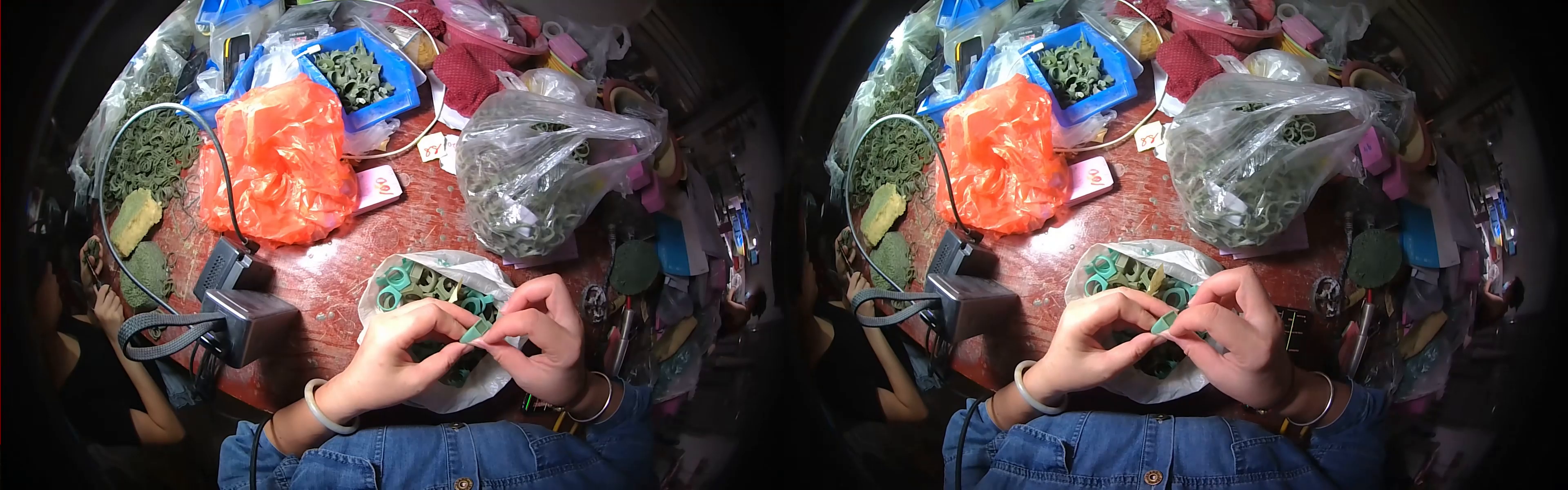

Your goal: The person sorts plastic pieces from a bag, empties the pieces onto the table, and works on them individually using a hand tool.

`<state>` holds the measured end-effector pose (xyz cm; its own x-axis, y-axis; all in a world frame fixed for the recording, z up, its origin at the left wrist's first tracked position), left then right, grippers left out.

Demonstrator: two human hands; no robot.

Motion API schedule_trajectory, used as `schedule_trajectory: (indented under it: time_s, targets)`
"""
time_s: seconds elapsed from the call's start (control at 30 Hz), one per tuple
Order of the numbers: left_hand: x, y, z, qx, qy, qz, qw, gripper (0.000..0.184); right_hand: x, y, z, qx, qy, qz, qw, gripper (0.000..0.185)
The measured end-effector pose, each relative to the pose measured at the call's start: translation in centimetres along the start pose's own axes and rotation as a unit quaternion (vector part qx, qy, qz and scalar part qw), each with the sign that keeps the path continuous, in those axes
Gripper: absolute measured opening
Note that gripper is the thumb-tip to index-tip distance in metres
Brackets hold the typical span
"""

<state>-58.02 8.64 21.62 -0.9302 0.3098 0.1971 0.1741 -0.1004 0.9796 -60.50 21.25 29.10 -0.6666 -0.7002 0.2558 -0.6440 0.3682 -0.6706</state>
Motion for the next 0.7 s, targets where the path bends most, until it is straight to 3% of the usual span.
schedule_trajectory:
  time_s: [0.57, 0.7]
  targets:
    - [-0.1, -0.2, 0.2, 0.008, -0.014, -0.001, 1.000, 0.011, -0.4, 0.6, -0.2, 0.011, 0.013, 0.004, 1.000, 0.033]
    - [-0.4, -1.9, 0.1, -0.220, 0.017, -0.035, 0.975, 0.011, -0.6, 0.1, -0.7, 0.029, 0.019, -0.008, 0.999, 0.029]
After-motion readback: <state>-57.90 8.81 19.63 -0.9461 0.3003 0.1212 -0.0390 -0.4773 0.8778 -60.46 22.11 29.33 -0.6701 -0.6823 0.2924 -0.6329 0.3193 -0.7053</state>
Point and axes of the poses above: each hand's wrist, its own x-axis towards the middle knuckle, its own z-axis out of the palm, y = z × x, the point moved 10 cm from there along x, towards the middle knuckle, and after that the axes turned 7 degrees about -y, right-handed, at the moved point
